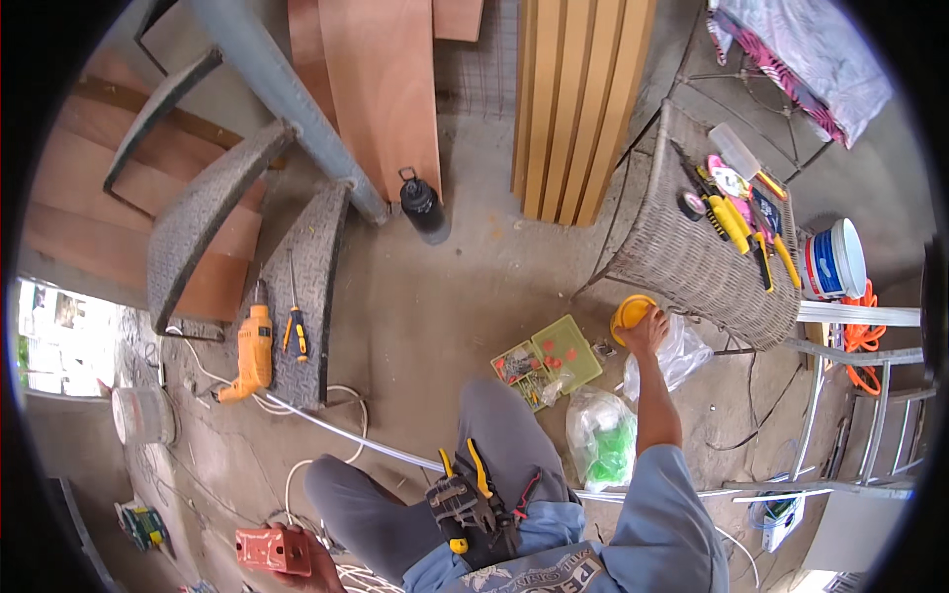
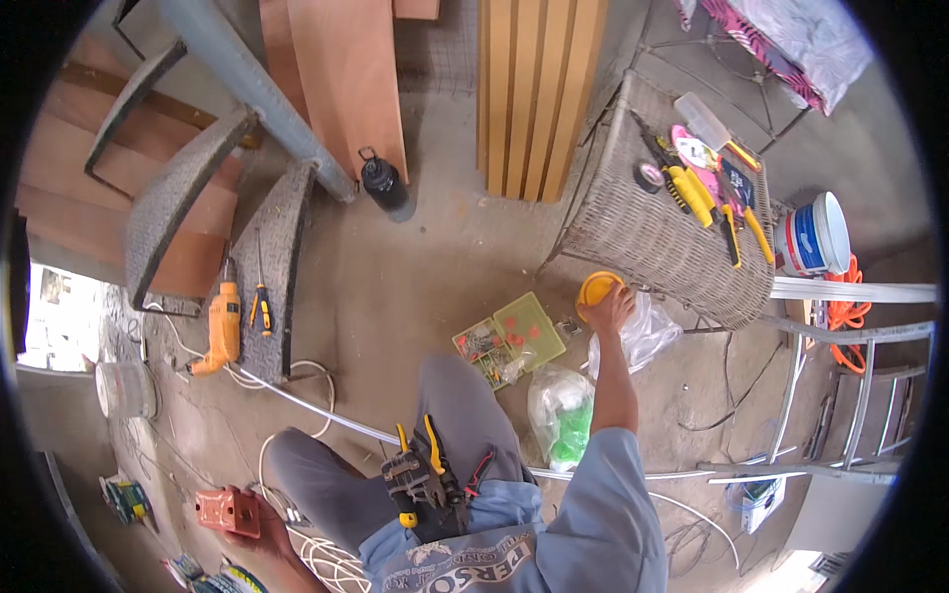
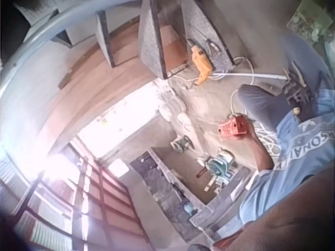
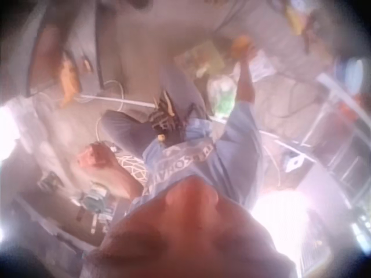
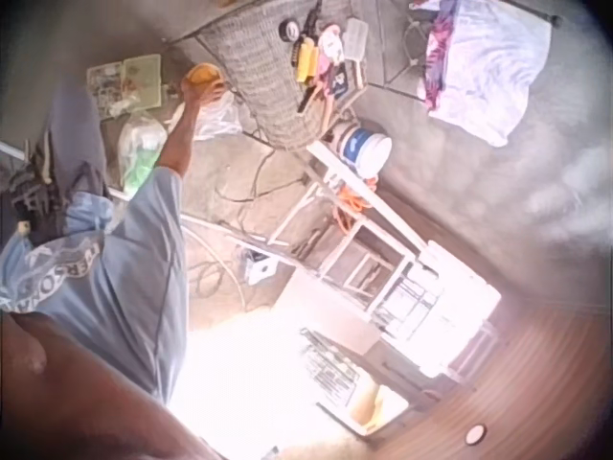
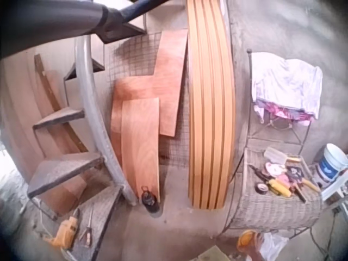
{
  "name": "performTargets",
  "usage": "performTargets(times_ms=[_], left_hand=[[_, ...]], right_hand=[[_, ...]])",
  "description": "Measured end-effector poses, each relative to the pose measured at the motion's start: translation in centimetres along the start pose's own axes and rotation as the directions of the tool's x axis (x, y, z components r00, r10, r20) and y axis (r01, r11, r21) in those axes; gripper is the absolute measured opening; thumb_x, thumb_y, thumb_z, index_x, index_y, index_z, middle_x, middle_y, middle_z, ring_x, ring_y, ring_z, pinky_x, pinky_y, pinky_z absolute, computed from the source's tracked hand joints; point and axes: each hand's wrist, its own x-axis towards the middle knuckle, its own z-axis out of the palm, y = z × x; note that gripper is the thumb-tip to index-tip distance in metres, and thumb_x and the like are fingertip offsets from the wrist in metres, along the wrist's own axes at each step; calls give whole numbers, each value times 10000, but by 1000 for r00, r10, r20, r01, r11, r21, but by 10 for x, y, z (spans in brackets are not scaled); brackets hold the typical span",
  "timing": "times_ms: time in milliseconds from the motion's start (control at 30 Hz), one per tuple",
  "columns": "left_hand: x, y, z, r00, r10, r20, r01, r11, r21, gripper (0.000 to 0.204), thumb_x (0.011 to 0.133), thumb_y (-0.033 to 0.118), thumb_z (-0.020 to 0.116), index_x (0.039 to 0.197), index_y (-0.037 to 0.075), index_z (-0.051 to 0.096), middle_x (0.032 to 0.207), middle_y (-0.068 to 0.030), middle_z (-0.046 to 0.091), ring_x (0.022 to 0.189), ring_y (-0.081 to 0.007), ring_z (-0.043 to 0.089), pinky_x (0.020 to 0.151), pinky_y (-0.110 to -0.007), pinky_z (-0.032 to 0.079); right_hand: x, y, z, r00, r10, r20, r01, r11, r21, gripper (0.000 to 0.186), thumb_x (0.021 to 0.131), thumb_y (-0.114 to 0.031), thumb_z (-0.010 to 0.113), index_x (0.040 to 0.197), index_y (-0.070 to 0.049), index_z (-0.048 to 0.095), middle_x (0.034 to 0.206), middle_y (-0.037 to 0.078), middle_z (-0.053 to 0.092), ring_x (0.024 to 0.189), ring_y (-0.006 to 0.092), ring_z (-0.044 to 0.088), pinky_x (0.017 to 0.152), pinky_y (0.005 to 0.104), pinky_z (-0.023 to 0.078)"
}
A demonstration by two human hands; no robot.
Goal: The person trims the holes of an electrical box using pliers while holding and turning the box by hand.
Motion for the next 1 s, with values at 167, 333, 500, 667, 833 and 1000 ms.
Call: performTargets(times_ms=[167,333,500,667,833,1000], left_hand=[[9,-2,-8,1000,4,2,-4,993,-119,722,834,346,657,1407,115,283,1358,-146,420,1121,-312,516,964,-421,464],[-6,-9,-21,989,137,-50,-143,982,-124,715,787,434,684,1340,108,370,1269,-91,494,1099,-268,527,946,-380,456],[-6,-54,-48,996,39,78,-19,971,-239,684,704,491,743,1205,113,471,1148,-29,563,1053,-213,554,882,-377,481],[20,-47,-29,958,227,176,-171,943,-287,683,715,490,734,1217,112,466,1157,-26,556,1060,-205,547,889,-372,472],[2,-66,-16,963,97,252,-23,959,-283,682,728,488,722,1231,110,458,1168,-23,547,1069,-195,538,897,-365,462],[22,-77,3,944,89,318,9,956,-295,681,741,487,710,1246,108,451,1178,-19,538,1077,-184,528,905,-358,451]], right_hand=[[-35,-10,-39,945,-287,-155,305,945,113,846,518,-302,796,1211,-44,384,1287,235,357,1191,420,354,996,501,320],[-98,-33,-106,754,-636,-164,652,698,295,915,506,-357,829,1237,-32,386,1299,257,378,1205,435,365,1028,475,330],[-157,-10,-169,405,-914,-26,822,351,449,1090,536,-436,839,1376,-23,281,1362,173,368,1254,349,370,1064,433,310],[-277,-20,-261,-36,-999,-17,191,-23,981,711,785,-336,685,1365,-112,341,1450,169,280,1299,408,321,1086,447,266],[-297,-28,-286,-181,-981,-73,-49,-65,997,580,774,-252,684,1270,-45,465,1417,201,319,1273,377,372,1037,430,331],[-287,-69,-309,-165,-970,-176,0,-178,984,619,763,-260,696,1285,-49,440,1412,190,325,1263,365,383,1028,429,346]])
